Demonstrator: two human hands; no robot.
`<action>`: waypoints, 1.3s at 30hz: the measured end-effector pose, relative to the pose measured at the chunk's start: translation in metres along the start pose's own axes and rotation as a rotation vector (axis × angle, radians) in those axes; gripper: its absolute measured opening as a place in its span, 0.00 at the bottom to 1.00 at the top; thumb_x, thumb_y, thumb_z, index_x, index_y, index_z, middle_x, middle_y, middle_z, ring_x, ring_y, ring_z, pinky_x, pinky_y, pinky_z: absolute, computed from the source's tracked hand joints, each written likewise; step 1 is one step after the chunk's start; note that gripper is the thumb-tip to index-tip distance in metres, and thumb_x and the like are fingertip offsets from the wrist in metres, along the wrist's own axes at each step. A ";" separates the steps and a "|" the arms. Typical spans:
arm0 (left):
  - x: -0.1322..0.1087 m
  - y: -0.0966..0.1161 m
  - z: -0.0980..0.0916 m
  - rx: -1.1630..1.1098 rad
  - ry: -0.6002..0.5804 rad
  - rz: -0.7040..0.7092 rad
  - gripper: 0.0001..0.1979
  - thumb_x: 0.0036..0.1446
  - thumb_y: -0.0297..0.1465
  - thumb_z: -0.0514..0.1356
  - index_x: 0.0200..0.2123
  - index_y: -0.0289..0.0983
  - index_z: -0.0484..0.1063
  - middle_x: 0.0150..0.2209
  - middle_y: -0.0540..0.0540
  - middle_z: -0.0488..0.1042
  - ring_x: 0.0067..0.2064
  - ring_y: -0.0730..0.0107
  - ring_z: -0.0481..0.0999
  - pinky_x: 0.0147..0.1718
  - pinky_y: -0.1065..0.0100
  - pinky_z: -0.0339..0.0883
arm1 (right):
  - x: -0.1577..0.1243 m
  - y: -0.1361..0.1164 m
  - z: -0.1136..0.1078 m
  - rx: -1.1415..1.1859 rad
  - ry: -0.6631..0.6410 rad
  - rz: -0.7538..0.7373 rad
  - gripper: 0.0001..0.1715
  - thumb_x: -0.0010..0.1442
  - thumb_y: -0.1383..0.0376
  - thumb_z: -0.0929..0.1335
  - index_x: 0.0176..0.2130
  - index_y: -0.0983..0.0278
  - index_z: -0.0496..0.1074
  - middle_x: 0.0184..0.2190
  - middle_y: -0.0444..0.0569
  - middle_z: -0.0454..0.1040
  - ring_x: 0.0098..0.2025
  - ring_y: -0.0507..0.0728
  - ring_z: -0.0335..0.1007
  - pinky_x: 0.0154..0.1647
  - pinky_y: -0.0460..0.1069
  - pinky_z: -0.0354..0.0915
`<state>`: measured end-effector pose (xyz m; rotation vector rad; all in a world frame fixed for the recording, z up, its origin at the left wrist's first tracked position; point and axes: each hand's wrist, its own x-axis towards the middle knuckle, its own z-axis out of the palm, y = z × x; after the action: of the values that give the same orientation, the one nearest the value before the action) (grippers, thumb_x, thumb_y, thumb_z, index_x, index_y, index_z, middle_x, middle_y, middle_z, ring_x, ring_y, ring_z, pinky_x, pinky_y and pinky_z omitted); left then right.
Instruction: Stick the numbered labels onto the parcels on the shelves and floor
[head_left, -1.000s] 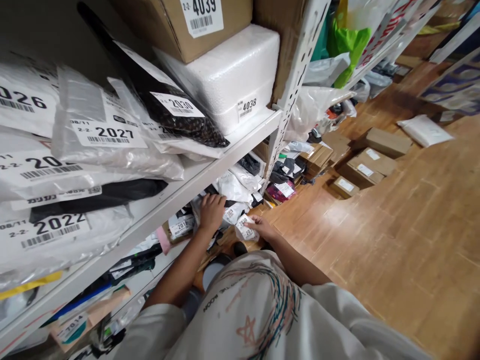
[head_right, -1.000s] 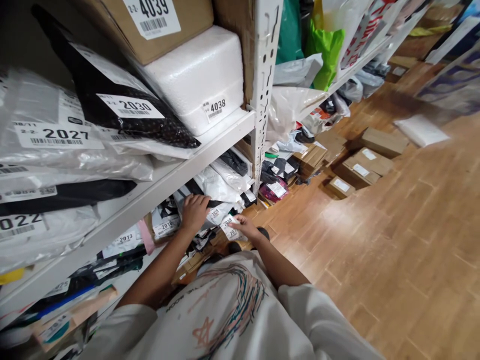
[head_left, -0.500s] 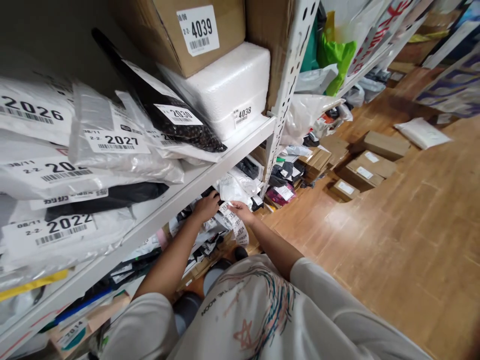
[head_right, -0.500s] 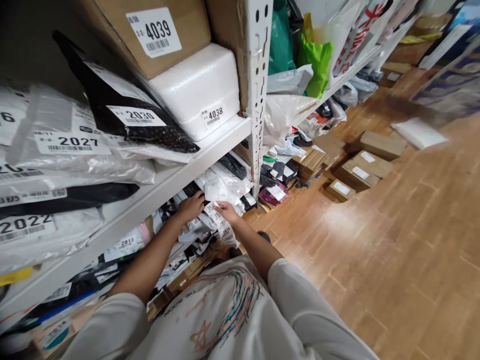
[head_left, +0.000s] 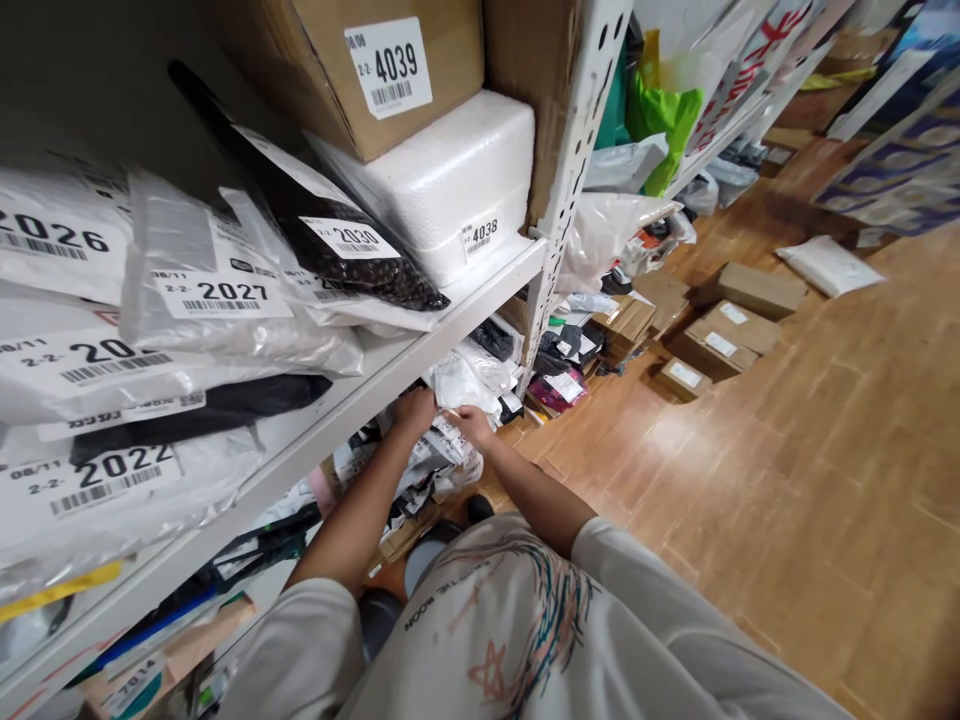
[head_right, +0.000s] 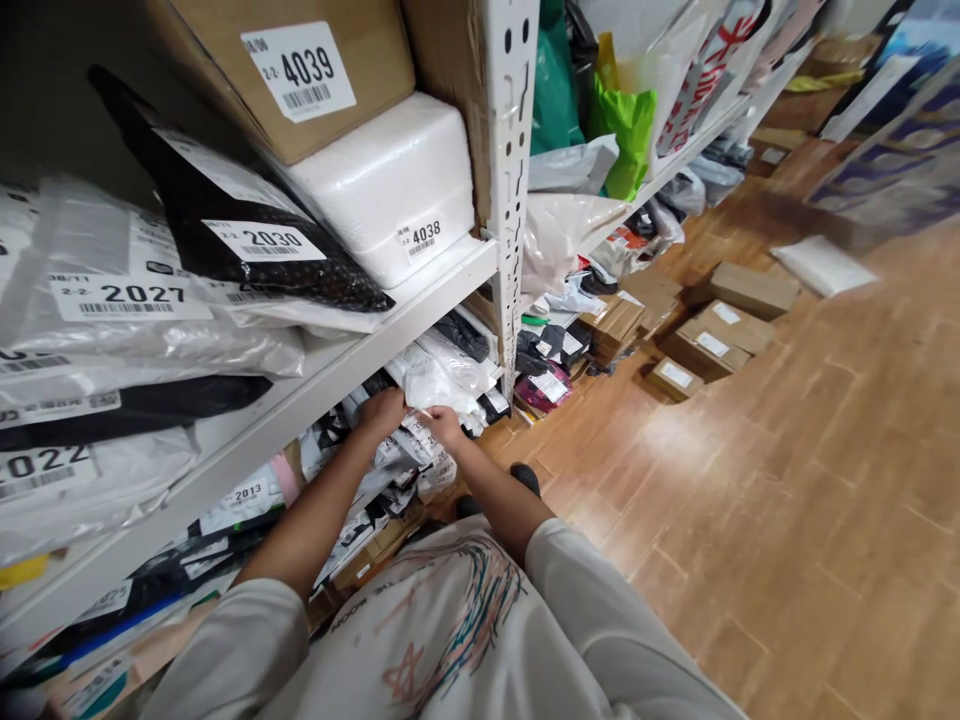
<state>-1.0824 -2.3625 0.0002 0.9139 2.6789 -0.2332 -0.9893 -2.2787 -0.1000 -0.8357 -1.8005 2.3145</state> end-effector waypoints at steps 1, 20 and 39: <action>-0.002 0.003 0.002 0.010 0.021 -0.018 0.12 0.59 0.31 0.55 0.42 0.31 0.74 0.42 0.34 0.74 0.41 0.55 0.76 0.38 0.60 0.69 | -0.001 -0.001 0.000 -0.010 0.016 0.018 0.26 0.42 0.45 0.72 0.17 0.63 0.63 0.14 0.38 0.57 0.19 0.48 0.49 0.20 0.45 0.46; 0.000 0.006 -0.036 -0.115 0.225 0.572 0.13 0.50 0.19 0.58 0.39 0.39 0.73 0.38 0.43 0.71 0.44 0.58 0.68 0.47 0.60 0.63 | -0.064 -0.023 -0.096 0.284 -0.160 -0.034 0.22 0.50 0.49 0.73 0.37 0.63 0.72 0.30 0.46 0.75 0.27 0.52 0.67 0.31 0.48 0.63; -0.007 0.010 -0.011 -0.405 0.143 0.334 0.10 0.64 0.39 0.50 0.39 0.39 0.66 0.38 0.46 0.73 0.40 0.65 0.73 0.40 0.66 0.65 | -0.017 -0.038 -0.012 0.061 0.308 -0.195 0.29 0.54 0.46 0.66 0.18 0.61 0.54 0.17 0.38 0.51 0.22 0.49 0.46 0.24 0.46 0.50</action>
<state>-1.0737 -2.3559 0.0127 1.2486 2.4981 0.4458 -0.9784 -2.2635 -0.0610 -0.9053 -1.5954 1.9852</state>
